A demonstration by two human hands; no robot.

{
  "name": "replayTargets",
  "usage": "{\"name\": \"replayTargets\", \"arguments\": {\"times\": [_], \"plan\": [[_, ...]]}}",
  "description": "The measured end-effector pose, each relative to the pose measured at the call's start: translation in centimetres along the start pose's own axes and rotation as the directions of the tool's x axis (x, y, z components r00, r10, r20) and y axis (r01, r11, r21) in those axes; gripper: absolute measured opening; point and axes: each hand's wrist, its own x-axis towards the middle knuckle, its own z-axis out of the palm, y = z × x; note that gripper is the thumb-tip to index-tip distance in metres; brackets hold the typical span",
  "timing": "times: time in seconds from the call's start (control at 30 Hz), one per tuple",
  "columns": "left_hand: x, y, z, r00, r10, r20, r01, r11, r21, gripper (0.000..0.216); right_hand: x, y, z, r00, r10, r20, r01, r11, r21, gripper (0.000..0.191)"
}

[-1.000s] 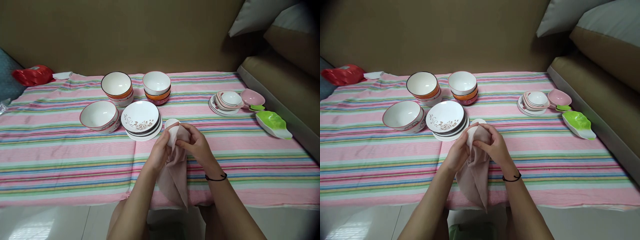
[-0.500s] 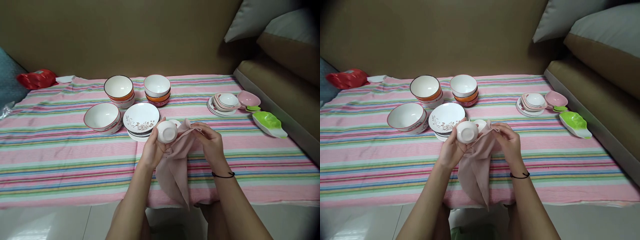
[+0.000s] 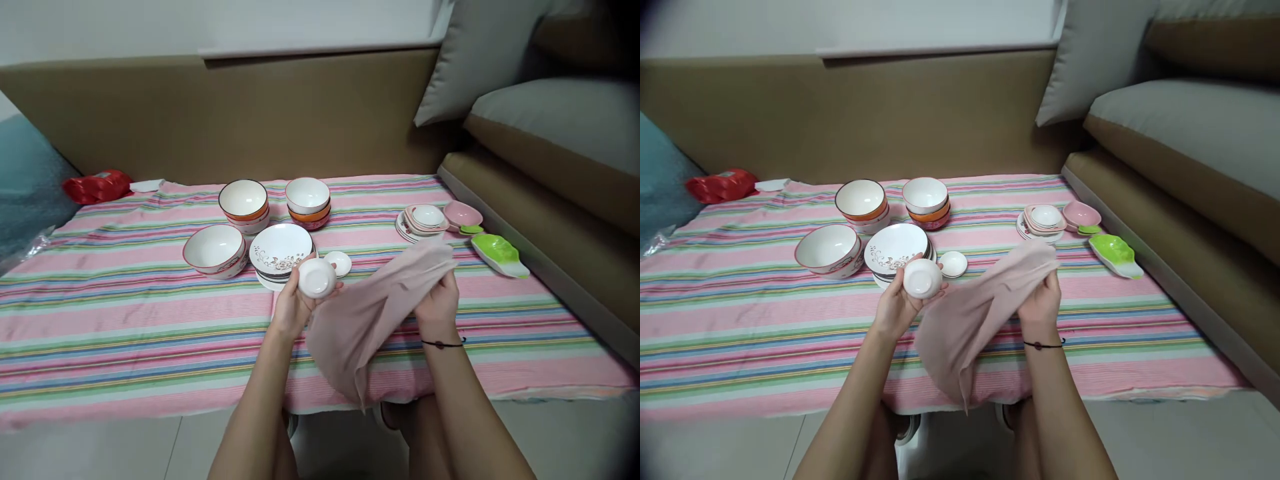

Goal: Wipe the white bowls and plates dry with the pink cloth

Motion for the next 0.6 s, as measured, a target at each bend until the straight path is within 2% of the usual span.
{"name": "replayTargets", "arguments": {"times": [0.13, 0.2, 0.27, 0.33, 0.37, 0.4, 0.43, 0.47, 0.5, 0.53, 0.57, 0.6], "plan": [[0.2, 0.1, -0.1, 0.99, 0.131, -0.047, -0.129, 0.991, 0.041, 0.045, 0.6, -3.3, -0.8, 0.977, -0.213, 0.015, 0.213, 0.977, 0.033, 0.039], [0.3, 0.0, -0.1, 0.987, 0.152, -0.047, -0.15, 0.988, 0.039, 0.045, 0.3, -4.0, -1.1, 0.964, -0.262, 0.039, 0.262, 0.965, 0.018, 0.038], [0.3, -0.1, 0.0, 0.987, 0.157, -0.044, -0.155, 0.987, 0.036, 0.045, -0.4, -3.6, -1.0, 0.966, -0.226, 0.124, 0.234, 0.97, -0.062, 0.032], [0.2, -0.1, 0.0, 0.985, 0.166, -0.044, -0.165, 0.986, 0.032, 0.044, -1.9, -2.0, -0.6, 0.953, -0.076, 0.294, 0.149, 0.962, -0.231, 0.026], [0.2, -0.1, -0.1, 0.984, 0.174, -0.046, -0.173, 0.984, 0.029, 0.045, -2.7, -1.0, -0.3, 0.911, 0.034, 0.41, 0.121, 0.931, -0.346, 0.026], [0.1, -0.1, -0.1, 0.982, 0.183, -0.049, -0.182, 0.983, 0.025, 0.045, -3.6, 0.1, 0.0, 0.833, 0.183, 0.521, 0.109, 0.871, -0.48, 0.027], [0.1, -0.1, -0.1, 0.98, 0.192, -0.049, -0.191, 0.981, 0.022, 0.045, -4.4, 1.1, 0.4, 0.723, 0.33, 0.607, 0.138, 0.792, -0.594, 0.027], [0.0, 0.0, -0.2, 0.979, 0.199, -0.047, -0.198, 0.98, 0.02, 0.045, -5.1, 2.0, 0.7, 0.591, 0.46, 0.662, 0.185, 0.722, -0.667, 0.031], [0.0, 0.1, -0.3, 0.977, 0.206, -0.046, -0.205, 0.978, 0.018, 0.045, -5.5, 2.5, 1.0, 0.518, 0.513, 0.684, 0.231, 0.687, -0.689, 0.035], [-0.1, 0.2, -0.4, 0.976, 0.213, -0.047, -0.212, 0.977, 0.017, 0.045, -5.7, 2.7, 1.3, 0.482, 0.548, 0.683, 0.255, 0.658, -0.709, 0.038], [-0.2, 0.3, -0.5, 0.975, 0.218, -0.051, -0.217, 0.976, 0.017, 0.045, -5.8, 2.5, 1.5, 0.501, 0.546, 0.671, 0.264, 0.643, -0.719, 0.041], [-0.3, 0.4, -0.6, 0.974, 0.218, -0.057, -0.217, 0.976, 0.021, 0.045, -5.8, 1.8, 1.8, 0.566, 0.497, 0.658, 0.272, 0.641, -0.718, 0.042]]}}
